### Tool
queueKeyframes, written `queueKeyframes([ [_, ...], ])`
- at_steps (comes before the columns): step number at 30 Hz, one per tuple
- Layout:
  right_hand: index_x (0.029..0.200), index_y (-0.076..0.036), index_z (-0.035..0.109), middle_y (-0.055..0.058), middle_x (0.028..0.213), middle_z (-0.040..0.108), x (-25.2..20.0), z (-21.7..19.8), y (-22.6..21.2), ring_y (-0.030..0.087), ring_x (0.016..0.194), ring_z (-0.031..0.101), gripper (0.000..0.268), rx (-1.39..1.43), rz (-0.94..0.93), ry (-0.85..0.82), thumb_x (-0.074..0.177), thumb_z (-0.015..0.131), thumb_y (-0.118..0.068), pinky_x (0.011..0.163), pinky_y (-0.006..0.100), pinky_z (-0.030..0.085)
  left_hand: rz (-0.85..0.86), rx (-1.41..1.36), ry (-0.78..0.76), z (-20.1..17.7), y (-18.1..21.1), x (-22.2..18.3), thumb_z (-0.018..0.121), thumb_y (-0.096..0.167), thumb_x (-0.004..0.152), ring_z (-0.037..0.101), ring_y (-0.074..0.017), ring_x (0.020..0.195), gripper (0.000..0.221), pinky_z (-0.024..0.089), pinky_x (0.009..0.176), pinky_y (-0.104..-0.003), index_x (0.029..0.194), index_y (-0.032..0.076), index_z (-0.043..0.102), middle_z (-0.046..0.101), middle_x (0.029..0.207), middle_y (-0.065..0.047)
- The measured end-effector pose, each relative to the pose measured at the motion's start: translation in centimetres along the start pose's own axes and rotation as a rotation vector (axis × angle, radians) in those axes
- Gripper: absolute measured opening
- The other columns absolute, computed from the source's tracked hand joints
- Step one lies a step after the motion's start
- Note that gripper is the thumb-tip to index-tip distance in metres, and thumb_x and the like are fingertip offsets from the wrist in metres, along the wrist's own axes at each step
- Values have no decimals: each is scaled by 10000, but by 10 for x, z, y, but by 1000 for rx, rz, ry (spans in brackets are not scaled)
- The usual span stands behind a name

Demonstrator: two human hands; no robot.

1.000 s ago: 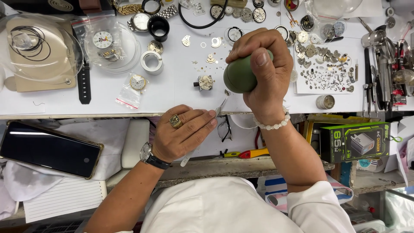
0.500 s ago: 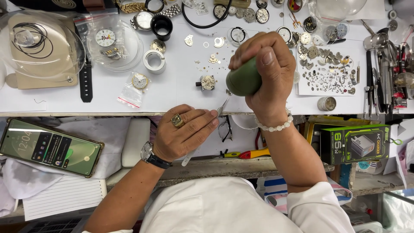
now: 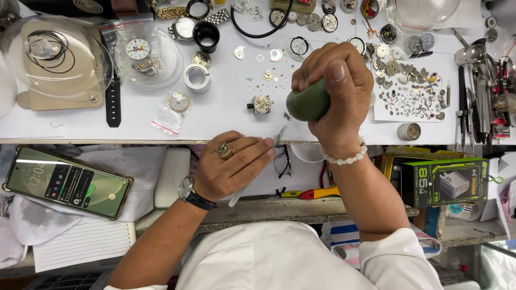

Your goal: The person is meticulously cleaning and repairing a watch movement, using tweezers to handle tiny gears and an air blower to remove dust.

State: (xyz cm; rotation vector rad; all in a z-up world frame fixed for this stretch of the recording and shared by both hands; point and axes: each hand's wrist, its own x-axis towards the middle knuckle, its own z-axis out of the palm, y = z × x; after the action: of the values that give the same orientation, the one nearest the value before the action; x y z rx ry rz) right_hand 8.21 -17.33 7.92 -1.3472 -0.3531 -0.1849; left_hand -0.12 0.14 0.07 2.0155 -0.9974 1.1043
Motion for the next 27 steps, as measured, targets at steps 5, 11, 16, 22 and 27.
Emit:
queueKeyframes([
  [5, 821, -114, 555, 53, 748, 529, 1, -2, 0, 208, 632, 576, 438, -50, 12, -18, 969, 657, -513, 618, 316, 507, -4, 1, 10, 1, 0, -1, 770, -27, 960, 767, -182, 849, 134, 576, 795, -354, 1056, 53, 723, 757, 1125, -98],
  [11, 914, -101, 577, 91, 794, 588, 1, 3, -3, 222, 743, 627, 431, 9, -7, -8, 966, 666, -520, 742, 332, 529, -5, -21, 6, 1, 0, -2, 787, -34, 954, 768, -191, 861, 152, 575, 785, -355, 1067, 40, 719, 751, 1135, -112],
  [16, 785, -103, 554, 65, 701, 511, -4, 0, -4, 187, 637, 542, 377, 28, -33, 33, 970, 623, -424, 614, 316, 519, -7, -20, 14, 1, 1, -2, 771, -26, 963, 768, -191, 861, 123, 574, 796, -354, 1052, 46, 725, 753, 1138, -113],
  [22, 1017, -100, 624, 57, 926, 642, -61, -36, -33, 201, 881, 662, 370, 0, -113, -142, 1032, 638, -469, 835, 325, 593, -48, -23, 19, -1, 4, -2, 782, -7, 967, 762, -195, 880, 150, 569, 823, -361, 1090, 45, 714, 761, 1134, -111],
  [27, 884, -54, 678, 87, 831, 713, -126, -66, -46, 230, 770, 701, 368, -478, -66, -574, 874, 718, -420, 736, 349, 588, -103, -137, 46, -10, 16, 4, 741, -69, 971, 774, -288, 985, 180, 611, 802, -399, 1108, 9, 654, 728, 1136, -151],
])
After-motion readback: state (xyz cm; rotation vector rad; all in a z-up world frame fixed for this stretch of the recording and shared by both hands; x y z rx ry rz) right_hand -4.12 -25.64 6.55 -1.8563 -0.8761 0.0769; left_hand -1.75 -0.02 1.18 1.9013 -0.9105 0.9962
